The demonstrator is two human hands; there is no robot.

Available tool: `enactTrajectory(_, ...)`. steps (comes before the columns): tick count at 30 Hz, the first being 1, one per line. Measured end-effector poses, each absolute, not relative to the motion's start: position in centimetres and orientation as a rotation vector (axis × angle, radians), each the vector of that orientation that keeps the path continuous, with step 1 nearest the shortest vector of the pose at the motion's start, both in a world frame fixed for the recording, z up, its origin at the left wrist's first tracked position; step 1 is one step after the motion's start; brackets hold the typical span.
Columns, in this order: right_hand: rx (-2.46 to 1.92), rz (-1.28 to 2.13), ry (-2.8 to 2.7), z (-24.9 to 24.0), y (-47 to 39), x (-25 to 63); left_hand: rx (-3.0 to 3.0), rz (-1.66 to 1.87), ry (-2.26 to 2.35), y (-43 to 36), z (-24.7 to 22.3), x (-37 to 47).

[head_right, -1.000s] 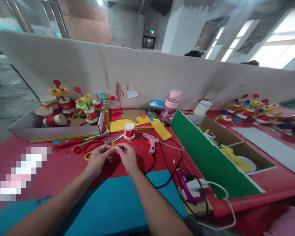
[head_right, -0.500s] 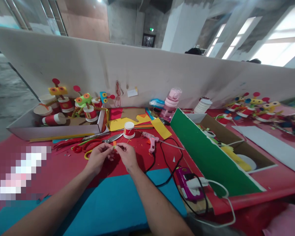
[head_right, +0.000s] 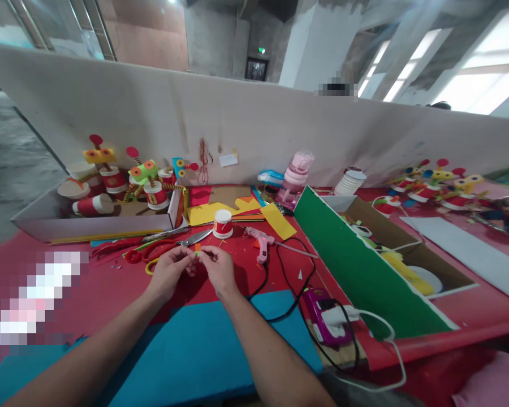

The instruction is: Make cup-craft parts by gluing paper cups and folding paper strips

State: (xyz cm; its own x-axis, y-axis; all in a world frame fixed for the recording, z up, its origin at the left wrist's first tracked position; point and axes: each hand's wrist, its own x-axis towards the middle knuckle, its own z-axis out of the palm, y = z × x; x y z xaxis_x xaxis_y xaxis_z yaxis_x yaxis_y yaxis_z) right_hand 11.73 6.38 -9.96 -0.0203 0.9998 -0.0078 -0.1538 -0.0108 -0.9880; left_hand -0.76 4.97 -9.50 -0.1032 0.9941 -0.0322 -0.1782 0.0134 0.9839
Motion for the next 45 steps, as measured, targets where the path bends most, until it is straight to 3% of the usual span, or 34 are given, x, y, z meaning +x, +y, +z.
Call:
enactTrajectory(12,-1.051,1.075,-1.309,-9.4,6.4,12.2,0.898,1.193,1.037,5.0,-9.0,-1.5)
enactTrajectory(21,-1.136,0.942,-1.529,-7.9,6.3,15.0,0.969,1.3,1.105,5.4,-10.1,-1.7)
enactTrajectory(24,-1.306,0.678,-1.56,-6.7,6.7,19.6,0.993,1.315,1.099,5.3,-10.0,-1.5)
enactTrajectory(29,-1.954,0.283,-1.6,-7.2,8.7,25.3,1.007,1.305,1.133,5.2,-10.0,-1.3)
enactTrajectory(34,-2.275,0.339,-1.722,-8.3,10.3,25.5,1.043,1.297,1.148,5.2,-10.0,-1.5)
enactTrajectory(37,-2.226,0.339,-1.617,-8.4,10.5,25.5,1.088,1.279,1.154,5.0,-9.8,-1.6)
enactTrajectory(40,-1.934,0.51,-1.374,-8.0,10.3,25.6,1.111,1.266,1.154,4.9,-9.6,-1.6)
enactTrajectory(45,-1.177,1.181,-0.872,-6.2,9.1,24.0,1.064,1.305,1.138,5.0,-9.3,-1.7)
